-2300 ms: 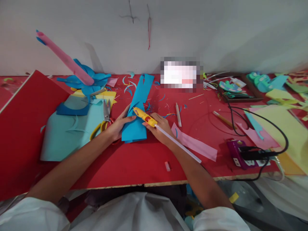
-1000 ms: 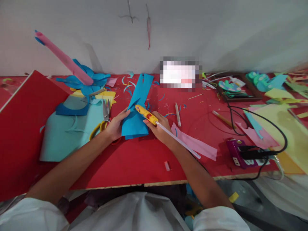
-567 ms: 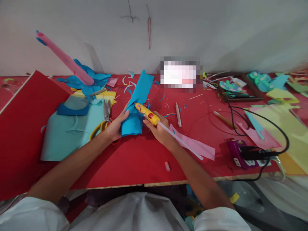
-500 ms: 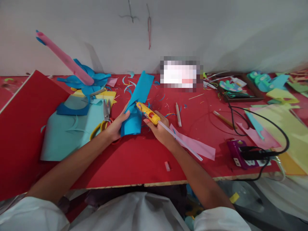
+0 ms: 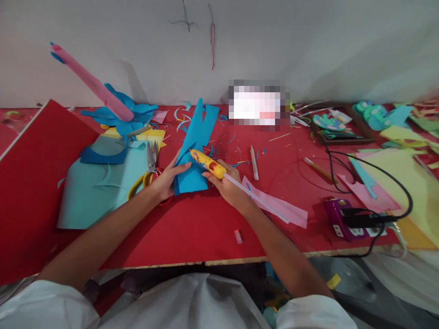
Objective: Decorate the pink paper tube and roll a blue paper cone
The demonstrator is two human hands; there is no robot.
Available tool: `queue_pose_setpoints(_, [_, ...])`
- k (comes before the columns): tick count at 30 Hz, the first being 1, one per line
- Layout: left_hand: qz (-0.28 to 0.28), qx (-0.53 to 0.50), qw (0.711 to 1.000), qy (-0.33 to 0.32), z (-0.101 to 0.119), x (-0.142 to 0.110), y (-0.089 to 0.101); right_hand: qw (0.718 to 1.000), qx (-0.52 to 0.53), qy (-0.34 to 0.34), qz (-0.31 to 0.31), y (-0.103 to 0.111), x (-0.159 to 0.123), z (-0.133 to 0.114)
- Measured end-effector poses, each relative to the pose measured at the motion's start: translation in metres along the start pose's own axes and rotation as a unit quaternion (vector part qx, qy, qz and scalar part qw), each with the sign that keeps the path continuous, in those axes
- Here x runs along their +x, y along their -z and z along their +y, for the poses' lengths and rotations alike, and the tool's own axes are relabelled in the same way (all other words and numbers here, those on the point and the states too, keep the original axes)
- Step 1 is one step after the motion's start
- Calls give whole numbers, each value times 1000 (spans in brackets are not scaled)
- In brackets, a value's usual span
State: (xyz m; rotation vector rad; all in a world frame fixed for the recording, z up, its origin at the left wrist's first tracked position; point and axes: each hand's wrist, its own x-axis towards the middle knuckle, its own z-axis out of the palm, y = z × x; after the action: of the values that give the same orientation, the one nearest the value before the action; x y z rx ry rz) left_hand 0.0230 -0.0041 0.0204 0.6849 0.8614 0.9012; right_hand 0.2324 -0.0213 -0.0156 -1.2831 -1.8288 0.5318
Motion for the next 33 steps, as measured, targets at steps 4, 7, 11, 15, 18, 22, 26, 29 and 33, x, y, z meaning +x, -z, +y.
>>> queue_pose_setpoints(4, [-7, 0, 1000, -6, -1, 0, 2, 1000, -3, -19, 17, 0, 1, 0])
queue_pose_setpoints(7, [-22, -8, 1000, -19, -3, 3, 3, 1000, 12, -14, 2, 1, 1, -2])
queue_pose_setpoints(11, [-28, -36, 999, 6, -5, 7, 5, 1000, 28, -9, -9, 1, -1, -3])
queue_pose_setpoints(15, [-29, -63, 998, 9, -3, 10, 5, 1000, 21, -6, -12, 1, -2, -1])
queue_pose_setpoints(18, [-33, -61, 997, 28, -2, 11, 6, 1000, 17, -5, -17, 1, -2, -1])
queue_pose_setpoints(22, [-33, -55, 996, 61, -2, 11, 7, 1000, 7, 0, -14, 2, -2, -4])
queue_pose_setpoints(26, [-32, -56, 997, 49, -2, 11, 6, 1000, 2, 2, -25, 3, -2, -7])
queue_pose_setpoints(29, [-19, -54, 998, 38, -2, 10, 4, 1000, 13, -5, -12, 3, -2, -8])
queue_pose_setpoints(33, [-7, -55, 997, 47, -2, 10, 5, 1000, 13, -5, -11, 2, -2, -7])
